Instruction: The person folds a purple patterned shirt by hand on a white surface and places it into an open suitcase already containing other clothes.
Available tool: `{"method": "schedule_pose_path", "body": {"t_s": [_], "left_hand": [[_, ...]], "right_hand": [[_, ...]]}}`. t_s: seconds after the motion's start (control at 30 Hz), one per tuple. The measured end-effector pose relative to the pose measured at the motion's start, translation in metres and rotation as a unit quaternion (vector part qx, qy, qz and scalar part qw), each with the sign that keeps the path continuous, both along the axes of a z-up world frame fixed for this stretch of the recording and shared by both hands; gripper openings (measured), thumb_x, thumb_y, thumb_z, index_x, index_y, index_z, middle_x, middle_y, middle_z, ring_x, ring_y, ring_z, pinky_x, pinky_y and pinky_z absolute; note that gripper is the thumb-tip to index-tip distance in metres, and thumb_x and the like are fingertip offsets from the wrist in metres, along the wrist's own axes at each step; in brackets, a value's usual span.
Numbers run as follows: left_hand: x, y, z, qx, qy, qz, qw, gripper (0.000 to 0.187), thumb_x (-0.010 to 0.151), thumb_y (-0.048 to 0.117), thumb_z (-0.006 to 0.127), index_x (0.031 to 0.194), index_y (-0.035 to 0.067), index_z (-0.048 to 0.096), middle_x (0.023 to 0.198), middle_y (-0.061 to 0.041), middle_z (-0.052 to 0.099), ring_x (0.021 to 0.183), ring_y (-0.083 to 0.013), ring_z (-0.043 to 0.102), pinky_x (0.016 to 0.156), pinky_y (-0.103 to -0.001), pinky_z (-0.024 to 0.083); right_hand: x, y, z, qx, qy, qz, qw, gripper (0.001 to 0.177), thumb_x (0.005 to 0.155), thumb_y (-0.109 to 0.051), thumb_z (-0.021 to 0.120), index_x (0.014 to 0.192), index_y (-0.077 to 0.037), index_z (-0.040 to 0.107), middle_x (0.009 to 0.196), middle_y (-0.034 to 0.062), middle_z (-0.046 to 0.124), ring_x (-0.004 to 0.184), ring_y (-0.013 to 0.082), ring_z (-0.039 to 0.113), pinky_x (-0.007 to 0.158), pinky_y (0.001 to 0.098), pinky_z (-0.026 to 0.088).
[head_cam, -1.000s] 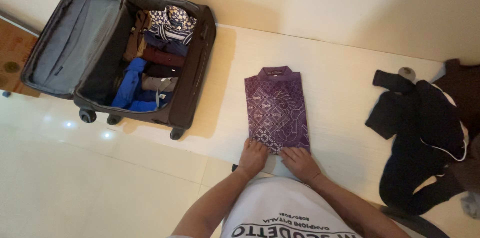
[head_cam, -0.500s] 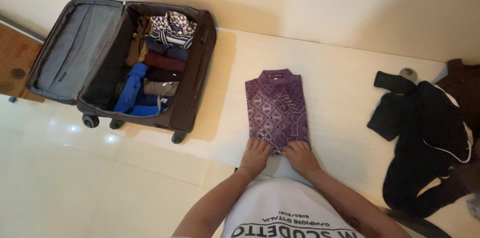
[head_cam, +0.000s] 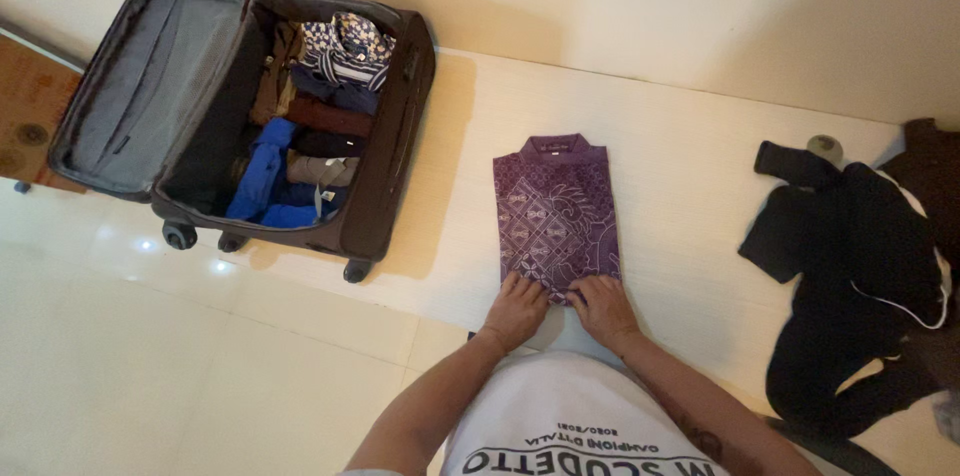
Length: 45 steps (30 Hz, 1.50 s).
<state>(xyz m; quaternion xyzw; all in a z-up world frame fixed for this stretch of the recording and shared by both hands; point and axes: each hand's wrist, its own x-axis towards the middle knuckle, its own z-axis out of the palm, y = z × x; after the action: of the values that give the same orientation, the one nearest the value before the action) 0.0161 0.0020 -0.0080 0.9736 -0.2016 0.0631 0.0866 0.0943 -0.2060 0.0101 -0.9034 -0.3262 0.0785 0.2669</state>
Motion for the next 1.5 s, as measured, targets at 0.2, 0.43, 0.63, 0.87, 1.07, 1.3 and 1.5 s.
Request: {"method": "schedule_pose_path", "body": {"t_s": [0.2,0.43,0.63,0.87,1.07,1.3,1.5], "left_hand": [[0.004,0.000,-0.005,-0.077,-0.013,0.026,0.997,0.024,0.087,0.016,0.063,0.104,0.005,0.076,0.098,-0.012,0.068,0.106,-0.0324,0.058,0.110,-0.055,0.033],[0.020,0.005,0.015,-0.117,0.008,0.074,0.990,0.012,0.083,0.016,0.067,0.081,0.007,0.075,0.090,-0.011,0.072,0.106,-0.0284,0.062,0.112,-0.049,0.034],[0.039,-0.002,0.035,-0.052,0.163,0.160,0.972,0.025,0.086,0.030,0.073,0.083,0.005,0.076,0.088,-0.015,0.073,0.104,-0.0322,0.061,0.108,-0.053,0.030],[0.022,0.000,0.025,-0.053,0.064,0.101,0.991,0.032,0.085,0.026,0.070,0.108,0.004,0.068,0.108,-0.015,0.065,0.113,-0.0340,0.057,0.114,-0.058,0.026],[0.016,-0.001,0.015,-0.076,0.000,0.034,0.997,0.023,0.086,0.021,0.067,0.103,0.006,0.066,0.103,-0.014,0.062,0.109,-0.0341,0.057,0.115,-0.058,0.028],[0.022,0.000,0.005,-0.039,-0.030,0.026,0.998,0.011,0.090,0.015,0.061,0.093,0.007,0.067,0.101,-0.014,0.061,0.108,-0.0331,0.058,0.118,-0.056,0.031],[0.026,0.001,0.001,-0.022,-0.034,0.025,0.999,0.014,0.089,0.015,0.059,0.094,0.006,0.069,0.101,-0.014,0.063,0.109,-0.0338,0.058,0.117,-0.055,0.030]], "right_hand": [[-0.004,-0.004,0.001,0.042,-0.133,0.055,0.989,0.024,0.084,-0.024,0.073,0.103,-0.010,0.070,0.114,0.0110,0.063,0.108,0.0312,0.057,0.095,0.0449,0.044],[-0.003,-0.006,-0.012,0.032,-0.191,0.101,0.976,0.038,0.082,-0.025,0.075,0.114,-0.007,0.070,0.122,0.0114,0.062,0.114,0.0302,0.056,0.100,0.0465,0.043],[0.010,-0.001,-0.022,0.046,-0.194,0.104,0.974,0.032,0.087,-0.024,0.073,0.112,-0.004,0.071,0.119,0.0114,0.064,0.115,0.0288,0.057,0.101,0.0445,0.043],[0.013,0.004,-0.022,0.046,-0.180,0.095,0.978,0.030,0.085,-0.023,0.071,0.109,-0.004,0.073,0.116,0.0113,0.067,0.112,0.0299,0.058,0.100,0.0448,0.042],[0.019,0.009,-0.018,0.029,-0.139,0.072,0.987,0.023,0.086,-0.020,0.071,0.103,-0.005,0.074,0.108,0.0095,0.069,0.106,0.0277,0.061,0.097,0.0434,0.043],[0.025,0.014,-0.012,0.041,-0.123,0.070,0.989,0.016,0.087,-0.019,0.070,0.099,-0.008,0.074,0.101,0.0080,0.070,0.101,0.0267,0.063,0.095,0.0424,0.044],[0.030,0.016,-0.010,0.041,-0.089,0.057,0.994,0.015,0.089,-0.020,0.070,0.099,-0.009,0.073,0.099,0.0067,0.070,0.101,0.0263,0.063,0.097,0.0423,0.044]]}}
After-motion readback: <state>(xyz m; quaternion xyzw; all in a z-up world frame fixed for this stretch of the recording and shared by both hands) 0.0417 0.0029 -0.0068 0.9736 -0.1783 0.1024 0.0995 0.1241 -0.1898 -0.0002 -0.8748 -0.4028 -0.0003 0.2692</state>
